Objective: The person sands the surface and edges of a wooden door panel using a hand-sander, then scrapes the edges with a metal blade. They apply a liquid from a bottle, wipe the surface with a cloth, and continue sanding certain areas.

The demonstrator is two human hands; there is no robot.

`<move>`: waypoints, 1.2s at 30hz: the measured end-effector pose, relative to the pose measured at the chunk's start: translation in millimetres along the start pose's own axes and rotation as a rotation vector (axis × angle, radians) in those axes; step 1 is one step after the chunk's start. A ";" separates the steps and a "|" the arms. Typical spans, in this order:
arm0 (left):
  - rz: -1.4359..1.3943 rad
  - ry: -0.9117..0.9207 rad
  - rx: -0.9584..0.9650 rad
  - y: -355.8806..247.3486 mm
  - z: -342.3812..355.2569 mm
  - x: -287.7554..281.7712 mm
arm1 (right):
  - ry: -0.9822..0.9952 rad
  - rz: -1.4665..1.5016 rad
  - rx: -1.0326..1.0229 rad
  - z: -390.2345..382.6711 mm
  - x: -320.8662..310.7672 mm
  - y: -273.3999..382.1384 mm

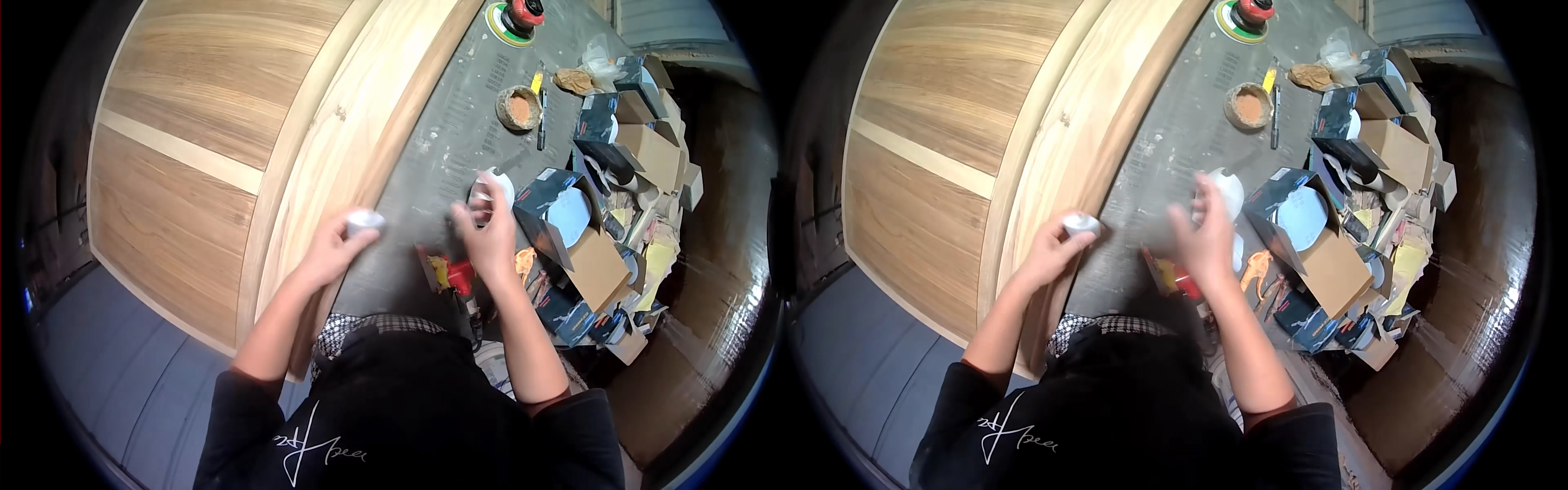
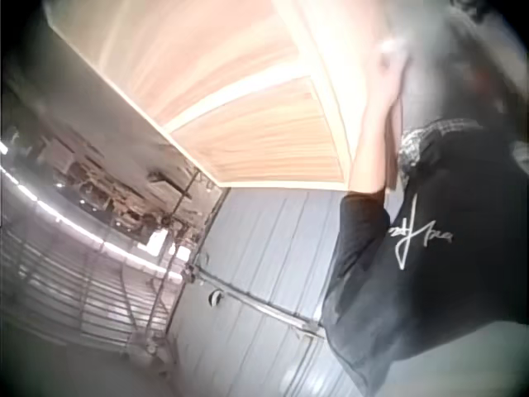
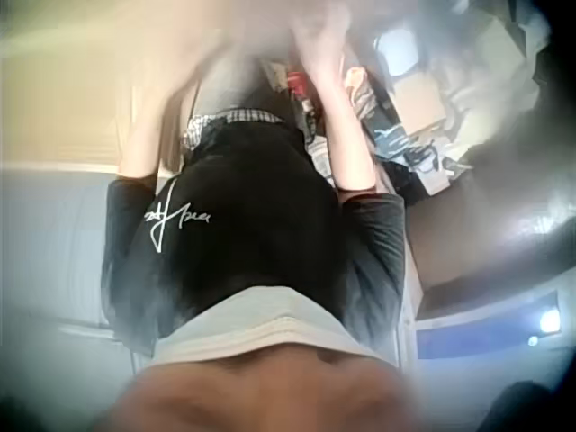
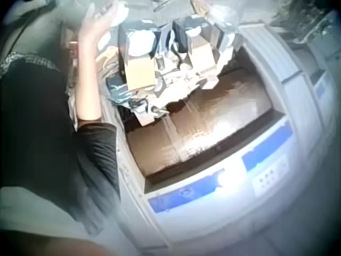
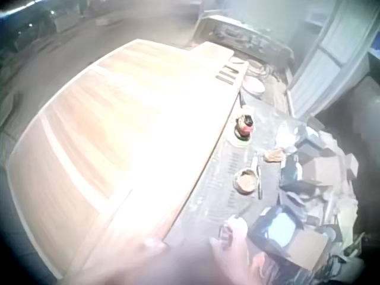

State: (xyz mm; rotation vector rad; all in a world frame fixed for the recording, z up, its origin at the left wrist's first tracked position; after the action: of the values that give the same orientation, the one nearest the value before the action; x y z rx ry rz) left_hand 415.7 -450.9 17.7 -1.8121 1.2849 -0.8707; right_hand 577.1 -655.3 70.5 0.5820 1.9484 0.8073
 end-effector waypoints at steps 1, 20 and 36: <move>0.041 -0.028 0.008 -7.3 7.1 -7.7 | -0.182 -0.104 -0.032 7.9 -18.2 -20.8; -0.077 -0.270 0.021 -5.7 25.1 -70.6 | -0.182 -0.144 -0.375 -5.9 19.3 40.7; 0.110 -0.439 -0.074 -3.6 69.5 -95.7 | -0.145 -0.140 -0.466 48.1 123.0 91.9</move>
State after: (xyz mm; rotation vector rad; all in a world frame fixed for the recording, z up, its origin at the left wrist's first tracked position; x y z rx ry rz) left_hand 450.6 -346.0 -24.4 -1.8395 1.1275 -0.3404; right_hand 568.8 -495.9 50.3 0.2148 1.5760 1.0550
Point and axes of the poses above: each hand's wrist, its own z-axis towards the middle knuckle, its own x-axis out of the palm, y = z × x, the point moved 10 cm from there along z, towards the middle knuckle
